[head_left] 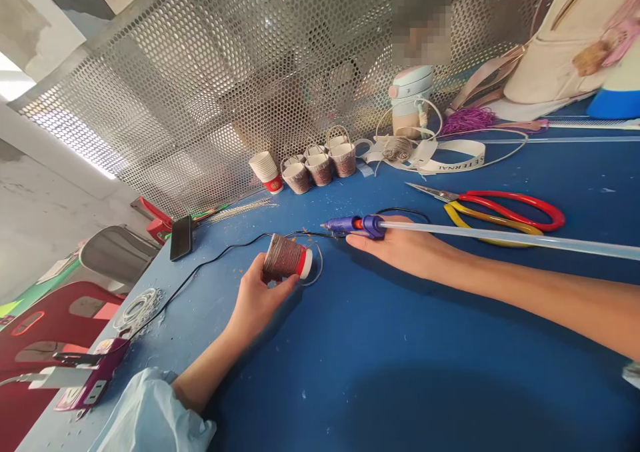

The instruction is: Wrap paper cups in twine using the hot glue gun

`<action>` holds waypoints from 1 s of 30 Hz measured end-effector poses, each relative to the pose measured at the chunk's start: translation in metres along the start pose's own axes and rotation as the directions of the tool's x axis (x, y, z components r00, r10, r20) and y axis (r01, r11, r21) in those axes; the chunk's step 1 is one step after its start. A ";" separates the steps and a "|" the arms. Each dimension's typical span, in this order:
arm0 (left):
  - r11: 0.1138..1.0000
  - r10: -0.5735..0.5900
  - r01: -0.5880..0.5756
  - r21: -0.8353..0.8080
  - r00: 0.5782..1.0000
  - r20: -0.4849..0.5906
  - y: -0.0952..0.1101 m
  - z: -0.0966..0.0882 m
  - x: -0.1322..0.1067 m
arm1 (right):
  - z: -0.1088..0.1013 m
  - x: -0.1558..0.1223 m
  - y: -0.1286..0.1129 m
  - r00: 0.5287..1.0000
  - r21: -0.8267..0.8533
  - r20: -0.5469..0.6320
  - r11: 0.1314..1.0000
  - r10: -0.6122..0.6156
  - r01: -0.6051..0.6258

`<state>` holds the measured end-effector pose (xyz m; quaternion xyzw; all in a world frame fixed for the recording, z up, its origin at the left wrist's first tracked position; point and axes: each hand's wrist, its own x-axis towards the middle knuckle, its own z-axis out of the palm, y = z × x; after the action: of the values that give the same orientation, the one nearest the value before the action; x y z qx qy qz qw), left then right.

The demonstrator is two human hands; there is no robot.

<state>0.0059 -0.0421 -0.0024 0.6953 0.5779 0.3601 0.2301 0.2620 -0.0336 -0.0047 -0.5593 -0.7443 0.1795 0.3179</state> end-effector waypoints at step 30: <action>0.991 -0.003 -0.006 -0.133 0.998 -0.068 -0.005 -0.001 0.001 | -0.033 -0.001 0.021 0.994 -0.206 0.109 0.978 -0.012 0.034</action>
<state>0.0026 -0.0398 -0.0052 0.6659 0.5598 0.4216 0.2559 0.2996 -0.0307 0.0059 -0.5705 -0.7812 0.1268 0.2195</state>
